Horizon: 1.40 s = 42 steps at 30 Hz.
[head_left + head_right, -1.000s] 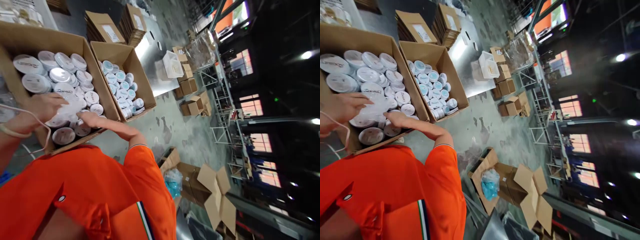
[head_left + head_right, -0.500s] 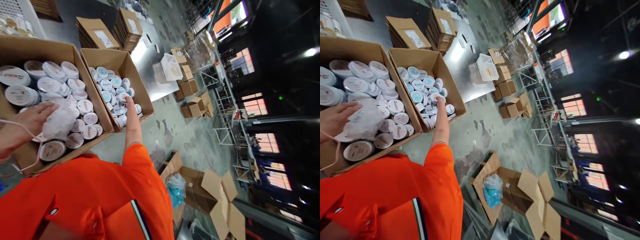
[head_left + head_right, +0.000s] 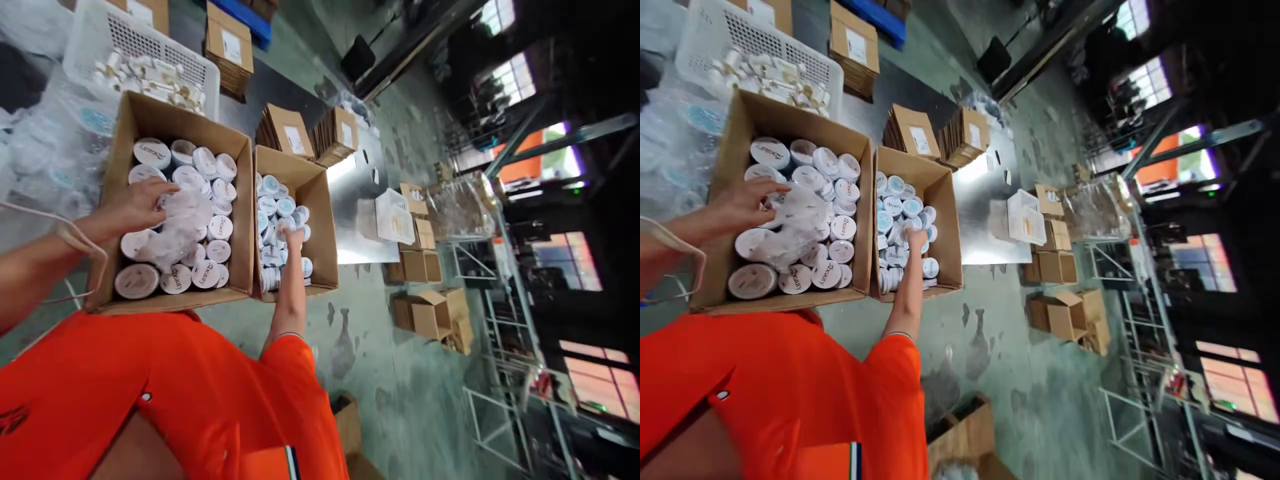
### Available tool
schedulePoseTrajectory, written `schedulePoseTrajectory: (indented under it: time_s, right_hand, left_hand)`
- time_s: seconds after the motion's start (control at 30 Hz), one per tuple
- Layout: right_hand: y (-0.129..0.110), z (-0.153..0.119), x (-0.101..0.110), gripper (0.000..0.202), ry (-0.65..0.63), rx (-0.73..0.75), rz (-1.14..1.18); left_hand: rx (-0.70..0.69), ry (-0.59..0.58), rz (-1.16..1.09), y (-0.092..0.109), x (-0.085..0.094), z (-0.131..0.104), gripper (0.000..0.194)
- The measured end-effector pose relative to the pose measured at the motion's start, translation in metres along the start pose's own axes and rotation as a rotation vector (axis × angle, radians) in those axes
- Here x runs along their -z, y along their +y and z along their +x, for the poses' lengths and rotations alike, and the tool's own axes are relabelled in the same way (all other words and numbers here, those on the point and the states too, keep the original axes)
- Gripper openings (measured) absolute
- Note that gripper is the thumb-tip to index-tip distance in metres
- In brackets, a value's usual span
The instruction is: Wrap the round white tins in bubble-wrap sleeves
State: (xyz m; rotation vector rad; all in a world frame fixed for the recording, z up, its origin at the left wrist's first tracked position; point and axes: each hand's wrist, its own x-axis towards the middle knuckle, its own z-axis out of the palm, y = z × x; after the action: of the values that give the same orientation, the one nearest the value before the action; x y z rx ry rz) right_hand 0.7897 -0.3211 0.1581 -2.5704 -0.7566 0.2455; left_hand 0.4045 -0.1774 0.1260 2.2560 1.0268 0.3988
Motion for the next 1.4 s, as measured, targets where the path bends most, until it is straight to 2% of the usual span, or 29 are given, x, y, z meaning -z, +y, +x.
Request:
schedulePoseTrajectory:
  time_s: [0.07, 0.13, 0.2, 0.27, 0.37, 0.47, 0.53, 0.6, 0.7, 0.73, 0.8, 0.9, 0.93, 0.97, 1.03, 1.13, 1.2, 1.27, 1.33, 1.4]
  right_hand:
    - [-0.016, -0.009, 0.005, 0.035, -0.014, 0.109, 0.097]
    - [-0.036, -0.034, 0.001, 0.045, -0.052, 0.324, 0.314]
    - [-0.058, -0.07, -0.013, 0.054, -0.128, 0.553, 0.517]
    - [-0.078, -0.106, -0.032, 0.061, -0.192, 0.699, 0.541]
    - [-0.1, -0.139, -0.059, 0.063, -0.203, 0.788, 0.363]
    - [-0.114, -0.149, -0.073, 0.06, -0.224, 0.86, 0.059]
    - [-0.124, -0.154, -0.076, 0.055, -0.252, 0.928, -0.156]
    - [-0.136, -0.162, -0.076, 0.045, -0.261, 0.94, -0.344]
    - [-0.154, -0.172, -0.07, 0.042, -0.27, 0.924, -0.459]
    - [-0.158, -0.172, -0.066, 0.045, -0.267, 0.949, -0.422]
    - [-0.161, -0.17, -0.056, 0.046, -0.191, 1.005, -0.254]
    - [-0.154, -0.17, -0.05, 0.033, 0.009, 0.964, 0.017]
    - [-0.149, -0.175, -0.053, 0.032, 0.031, 0.939, 0.08]
    - [-0.144, -0.182, -0.059, 0.032, 0.011, 0.925, 0.128]
    - [-0.134, -0.206, -0.079, 0.034, -0.127, 0.923, 0.188]
    - [-0.121, -0.254, -0.117, 0.052, -0.384, 0.892, 0.178]
    - [-0.115, -0.283, -0.138, 0.062, -0.502, 0.834, 0.133]
    - [-0.112, -0.303, -0.152, 0.061, -0.564, 0.776, 0.09]
    - [-0.11, -0.311, -0.158, 0.06, -0.572, 0.742, 0.054]
    - [-0.108, -0.311, -0.161, 0.061, -0.563, 0.739, 0.03]
  left_hand:
    - [0.016, 0.004, -0.03, 0.005, -0.002, 0.0, 0.063]
    - [0.035, 0.002, -0.062, 0.014, -0.004, -0.002, 0.066]
    - [0.037, 0.01, -0.116, 0.023, -0.006, -0.003, 0.063]
    - [0.018, 0.042, -0.178, 0.028, -0.008, -0.003, 0.054]
    - [0.016, 0.126, -0.226, 0.027, -0.011, -0.006, 0.05]
    - [0.04, 0.197, -0.239, 0.027, -0.016, -0.015, 0.068]
    - [0.02, 0.202, -0.249, 0.034, -0.022, -0.023, 0.076]
    - [-0.016, 0.185, -0.256, 0.043, -0.026, -0.029, 0.074]
    - [-0.049, 0.167, -0.269, 0.05, -0.018, -0.032, 0.072]
    - [-0.052, 0.166, -0.275, 0.047, -0.008, -0.031, 0.073]
    - [-0.027, 0.18, -0.3, 0.032, 0.021, -0.028, 0.076]
    - [0.059, 0.249, -0.368, -0.005, 0.085, -0.03, 0.077]
    - [0.091, 0.292, -0.392, -0.019, 0.109, -0.032, 0.076]
    - [0.121, 0.329, -0.403, -0.032, 0.132, -0.035, 0.074]
    - [0.175, 0.436, -0.385, -0.056, 0.173, -0.039, 0.07]
    - [0.28, 0.578, -0.205, -0.093, 0.22, -0.034, 0.064]
    - [0.35, 0.608, -0.053, -0.12, 0.239, -0.02, 0.058]
    - [0.41, 0.601, 0.037, -0.152, 0.251, -0.004, 0.052]
    - [0.464, 0.593, 0.067, -0.187, 0.257, 0.008, 0.048]
    - [0.49, 0.584, 0.09, -0.22, 0.256, 0.009, 0.043]
